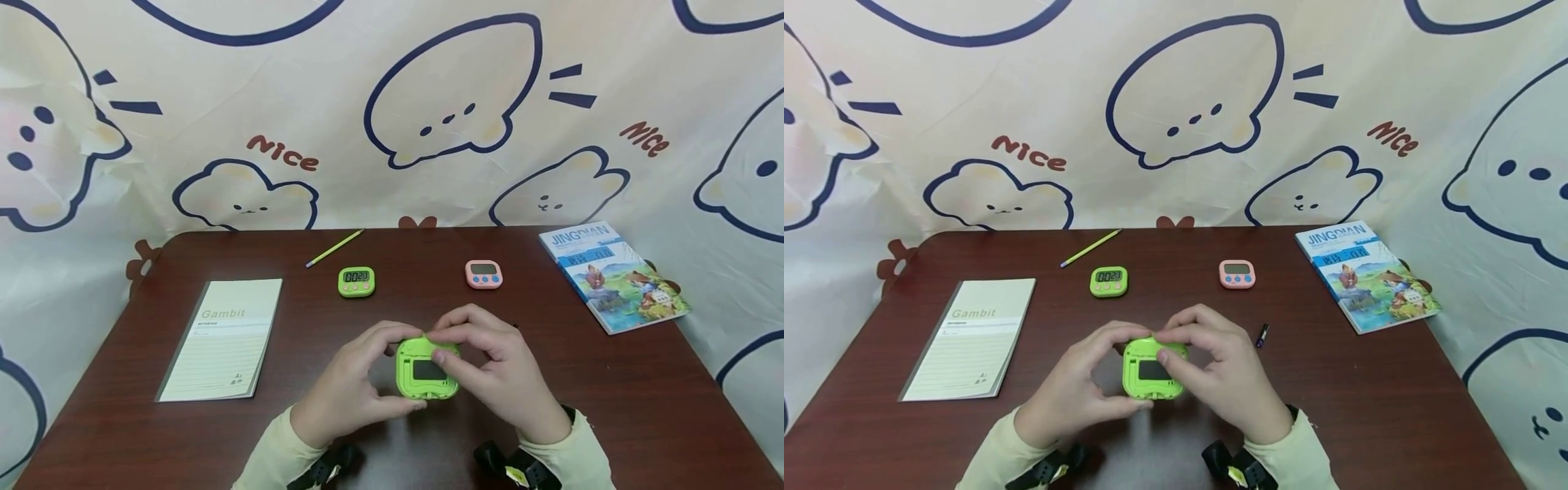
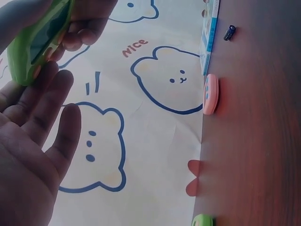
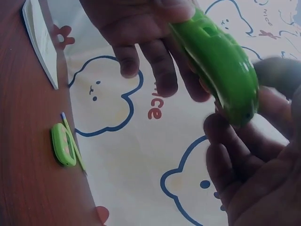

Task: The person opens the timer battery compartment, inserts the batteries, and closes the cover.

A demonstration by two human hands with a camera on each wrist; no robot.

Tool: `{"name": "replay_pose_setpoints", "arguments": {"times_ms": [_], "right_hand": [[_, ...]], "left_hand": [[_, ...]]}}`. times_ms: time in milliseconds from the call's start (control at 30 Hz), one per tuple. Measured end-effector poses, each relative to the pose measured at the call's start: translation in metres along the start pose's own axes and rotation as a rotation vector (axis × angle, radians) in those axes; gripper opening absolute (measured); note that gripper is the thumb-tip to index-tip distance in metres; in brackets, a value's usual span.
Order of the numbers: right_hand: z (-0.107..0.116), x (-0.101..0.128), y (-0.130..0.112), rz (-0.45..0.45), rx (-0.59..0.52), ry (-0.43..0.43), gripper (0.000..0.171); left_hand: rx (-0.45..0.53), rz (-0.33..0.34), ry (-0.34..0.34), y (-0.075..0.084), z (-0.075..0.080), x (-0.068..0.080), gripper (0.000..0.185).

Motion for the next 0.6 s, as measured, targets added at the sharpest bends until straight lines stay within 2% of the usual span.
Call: {"name": "replay_pose_setpoints", "arguments": {"times_ms": [200, 267, 433, 600], "right_hand": [[-0.004, 0.001, 0.001, -0.039, -0.011, -0.2, 0.066], [-0.005, 0.001, 0.001, -0.032, 0.005, -0.236, 0.074], [-0.007, 0.0, 0.002, 0.03, 0.064, -0.216, 0.076], [-0.007, -0.001, 0.001, 0.074, 0.06, -0.185, 0.072]], "left_hand": [[-0.025, -0.053, 0.068, -0.001, 0.009, 0.001, 0.073], [-0.035, -0.07, 0.083, -0.002, 0.012, 0.001, 0.074], [-0.034, -0.103, 0.093, -0.002, 0.014, 0.001, 0.074], [-0.037, -0.112, 0.091, -0.002, 0.015, 0.002, 0.073]]}}
Point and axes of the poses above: each hand's wrist, its own x-axis away from the middle knuckle, its own z-axis out of the back of the hand, y = z × x, the point moved 3 cm from there along -x, towards the middle knuckle, and after that the axes turned 8 degrees about x, right-handed, at the moved point
